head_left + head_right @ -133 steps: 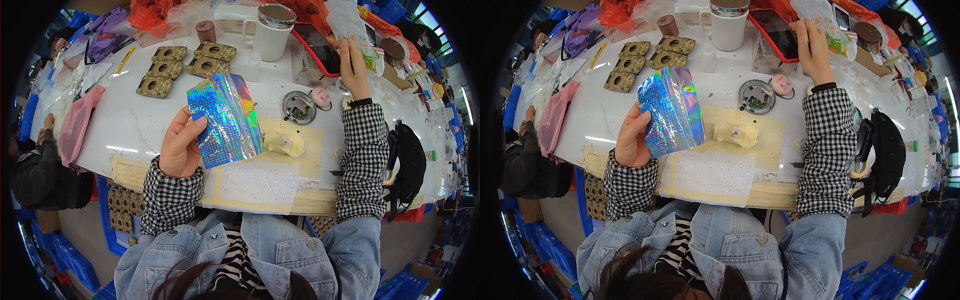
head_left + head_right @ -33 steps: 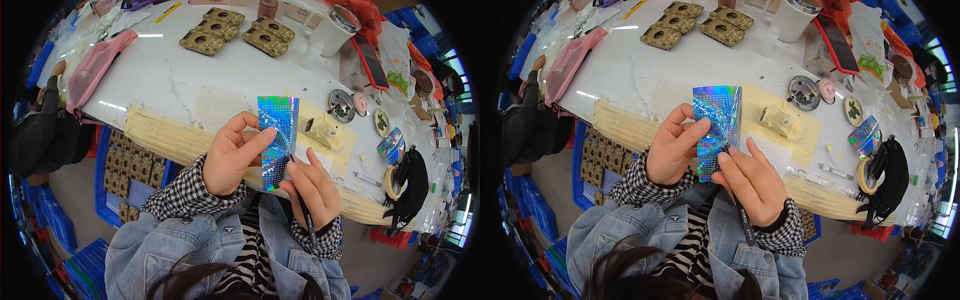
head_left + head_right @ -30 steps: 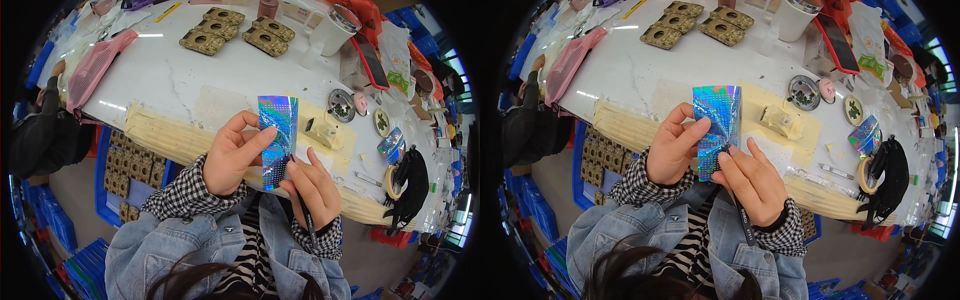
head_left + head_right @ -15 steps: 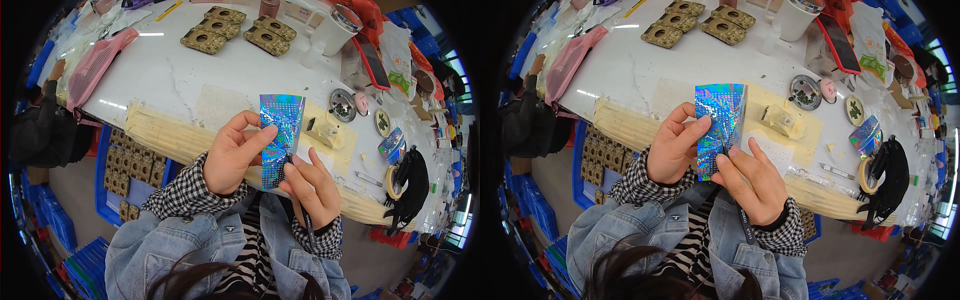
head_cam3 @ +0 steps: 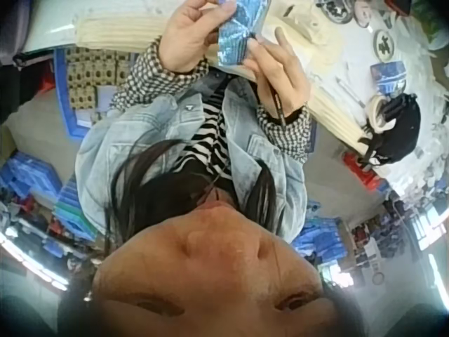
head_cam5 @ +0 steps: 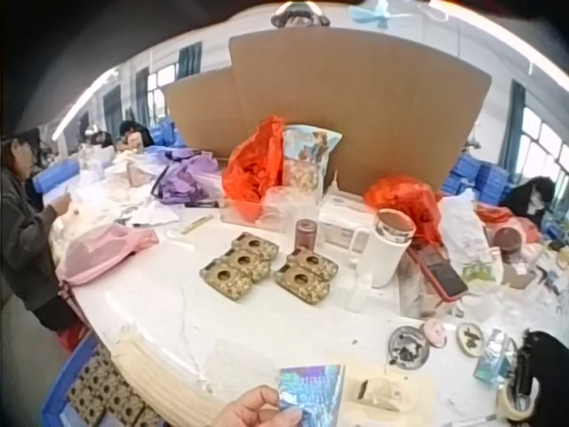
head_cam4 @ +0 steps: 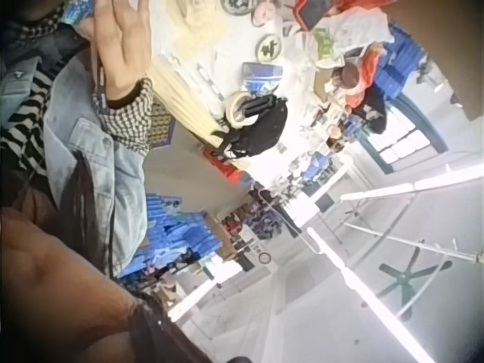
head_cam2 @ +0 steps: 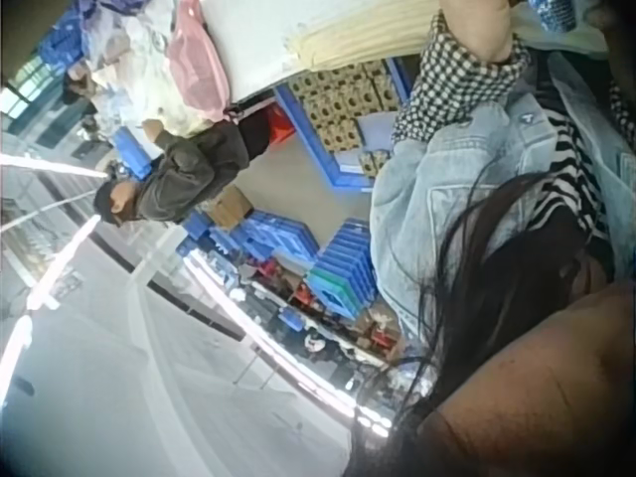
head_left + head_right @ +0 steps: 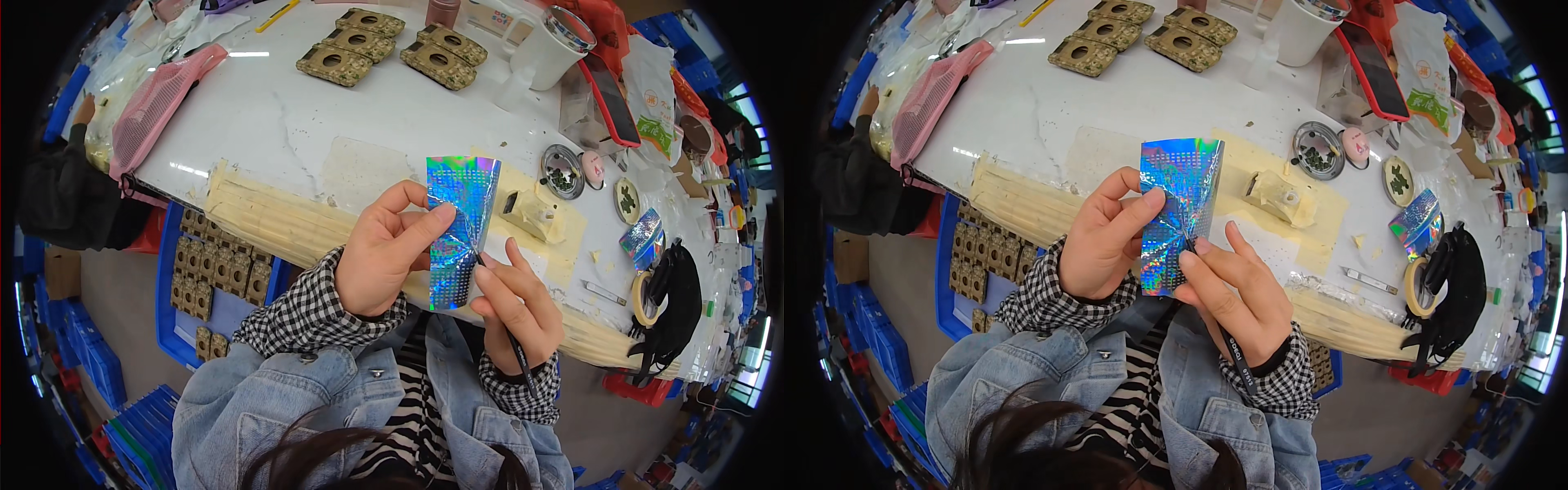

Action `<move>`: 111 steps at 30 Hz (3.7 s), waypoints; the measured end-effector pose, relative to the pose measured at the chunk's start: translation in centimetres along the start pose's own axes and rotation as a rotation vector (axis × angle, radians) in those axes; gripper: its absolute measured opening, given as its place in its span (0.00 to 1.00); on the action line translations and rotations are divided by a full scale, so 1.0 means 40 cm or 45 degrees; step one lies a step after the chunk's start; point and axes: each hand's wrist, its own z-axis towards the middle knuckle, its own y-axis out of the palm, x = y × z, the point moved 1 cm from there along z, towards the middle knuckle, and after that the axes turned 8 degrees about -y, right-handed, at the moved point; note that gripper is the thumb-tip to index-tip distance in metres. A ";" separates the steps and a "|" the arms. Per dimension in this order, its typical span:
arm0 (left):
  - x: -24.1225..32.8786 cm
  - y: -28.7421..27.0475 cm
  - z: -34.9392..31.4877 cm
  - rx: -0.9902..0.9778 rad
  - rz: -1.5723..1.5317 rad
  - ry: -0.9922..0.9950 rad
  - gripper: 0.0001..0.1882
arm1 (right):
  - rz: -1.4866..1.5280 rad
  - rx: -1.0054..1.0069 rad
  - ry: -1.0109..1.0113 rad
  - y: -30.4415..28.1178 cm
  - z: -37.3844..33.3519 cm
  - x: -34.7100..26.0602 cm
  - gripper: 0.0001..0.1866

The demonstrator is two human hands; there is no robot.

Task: Using a thin hand tool to mark or poke holes in small iridescent sheets on a factory worktable.

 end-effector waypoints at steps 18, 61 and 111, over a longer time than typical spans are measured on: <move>0.030 -0.034 -0.005 0.030 -0.006 0.178 0.05 | 0.188 0.257 0.274 -0.047 -0.081 0.054 0.13; 0.053 -0.042 -0.016 0.090 0.048 0.248 0.08 | -0.032 0.102 0.236 -0.057 -0.070 0.015 0.22; 0.017 0.011 -0.035 -0.047 0.280 0.197 0.22 | 0.032 0.042 0.012 -0.005 0.014 -0.004 0.23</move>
